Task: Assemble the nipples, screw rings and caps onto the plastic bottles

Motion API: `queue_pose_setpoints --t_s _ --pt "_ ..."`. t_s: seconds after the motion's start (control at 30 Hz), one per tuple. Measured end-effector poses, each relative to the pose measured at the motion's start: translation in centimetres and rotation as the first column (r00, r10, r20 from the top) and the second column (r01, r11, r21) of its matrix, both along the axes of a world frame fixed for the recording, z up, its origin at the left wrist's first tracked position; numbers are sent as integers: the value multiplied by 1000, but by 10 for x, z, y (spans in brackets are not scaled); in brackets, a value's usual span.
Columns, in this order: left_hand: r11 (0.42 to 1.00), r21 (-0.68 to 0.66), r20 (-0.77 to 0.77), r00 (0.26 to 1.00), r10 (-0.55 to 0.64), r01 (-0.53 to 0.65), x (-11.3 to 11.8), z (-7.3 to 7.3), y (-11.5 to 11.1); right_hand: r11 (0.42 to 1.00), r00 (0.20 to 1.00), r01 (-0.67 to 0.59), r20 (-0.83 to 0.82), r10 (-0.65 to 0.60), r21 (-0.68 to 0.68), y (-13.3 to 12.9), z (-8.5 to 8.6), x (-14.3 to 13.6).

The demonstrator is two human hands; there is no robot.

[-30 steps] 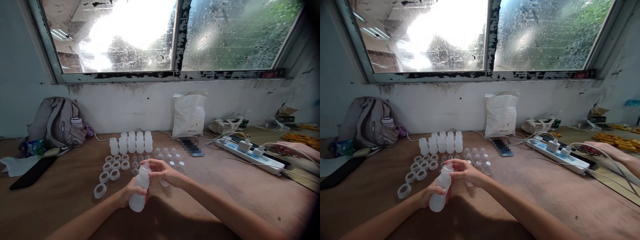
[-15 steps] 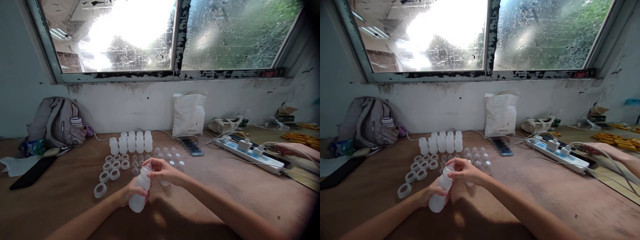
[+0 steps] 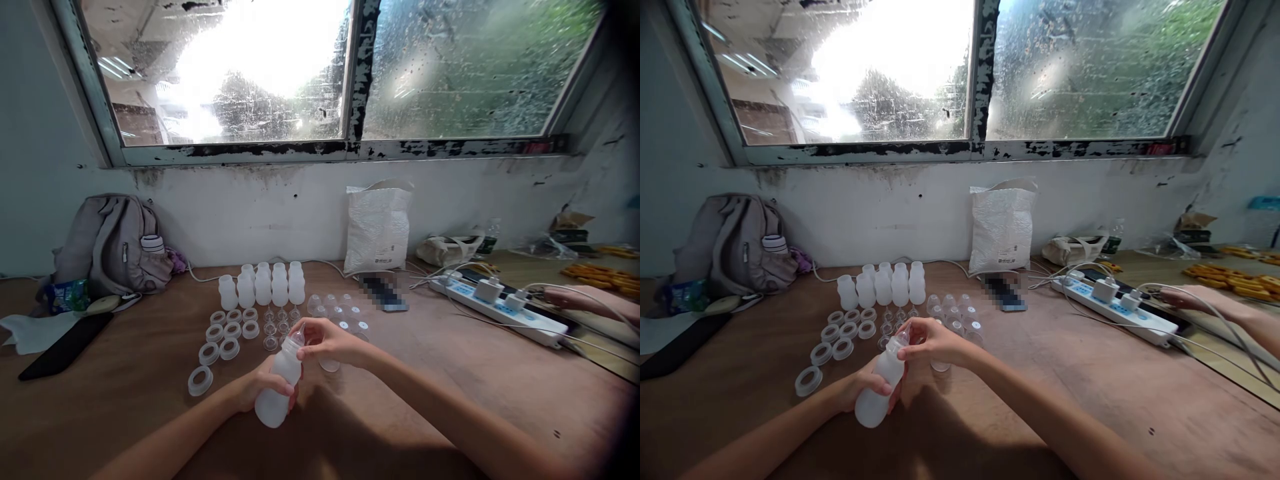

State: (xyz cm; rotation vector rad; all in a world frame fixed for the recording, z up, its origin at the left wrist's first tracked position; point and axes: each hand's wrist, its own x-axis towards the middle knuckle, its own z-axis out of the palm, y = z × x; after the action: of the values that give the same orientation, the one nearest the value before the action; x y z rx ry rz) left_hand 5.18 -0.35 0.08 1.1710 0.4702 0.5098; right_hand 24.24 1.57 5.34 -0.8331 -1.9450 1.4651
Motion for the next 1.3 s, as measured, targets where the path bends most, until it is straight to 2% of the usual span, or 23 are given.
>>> queue_pose_setpoints --t_s 0.1,0.17,0.23,0.33,0.43,0.53,0.67,0.73,0.8,0.9,0.97,1.03,1.1,1.17,1.23,1.3 --pt "1000 -3 -6 1000 3 -3 1 2 0 981 983 91 145 -116 170 0 3 3" --pt "1000 3 -14 1000 -6 6 1 2 0 976 969 62 221 -109 209 -1 9 6" --pt "1000 7 -17 1000 -8 8 1 2 0 986 976 -13 217 -24 168 -2 14 8" --pt "1000 5 -22 1000 -6 6 0 2 -1 994 991 -108 81 108 3 -1 14 8" --pt "1000 3 -33 999 -13 13 0 1 0 992 999 -43 11 45 -117 2 3 3" --pt "1000 -5 -37 999 0 0 0 0 1 992 998 55 -32 -59 -115 1 -2 -1" --pt "1000 -22 -39 999 -7 6 0 -1 4 983 990 -48 -139 24 -176 -5 6 -3" --pt "1000 -16 -35 999 -14 14 0 -1 4 977 991 -59 -126 34 -203 -7 7 -4" --pt "1000 0 -40 999 -23 23 0 -1 3 987 997 38 -55 -47 -153 -7 3 -6" --pt "1000 20 -49 999 -23 24 1 1 0 978 974 207 91 -207 8 -5 -7 -8" --pt "999 34 -52 998 -23 25 2 3 -2 963 950 248 166 -263 104 -5 -8 -7" --pt "999 39 -50 999 -21 23 3 5 -3 976 963 188 174 -205 106 -6 -3 -4" --pt "1000 26 -44 999 -8 9 3 5 -2 1000 994 30 105 -29 -6 -7 5 -1" --pt "1000 3 -38 999 8 -8 2 4 -1 983 992 -126 4 127 -133 -6 11 1" --pt "1000 -17 -38 999 11 -12 1 1 1 970 988 -152 -43 147 -190 -5 12 1" --pt "999 -28 -32 999 18 -19 1 -2 3 980 997 -80 -23 77 -181 -4 8 -1"
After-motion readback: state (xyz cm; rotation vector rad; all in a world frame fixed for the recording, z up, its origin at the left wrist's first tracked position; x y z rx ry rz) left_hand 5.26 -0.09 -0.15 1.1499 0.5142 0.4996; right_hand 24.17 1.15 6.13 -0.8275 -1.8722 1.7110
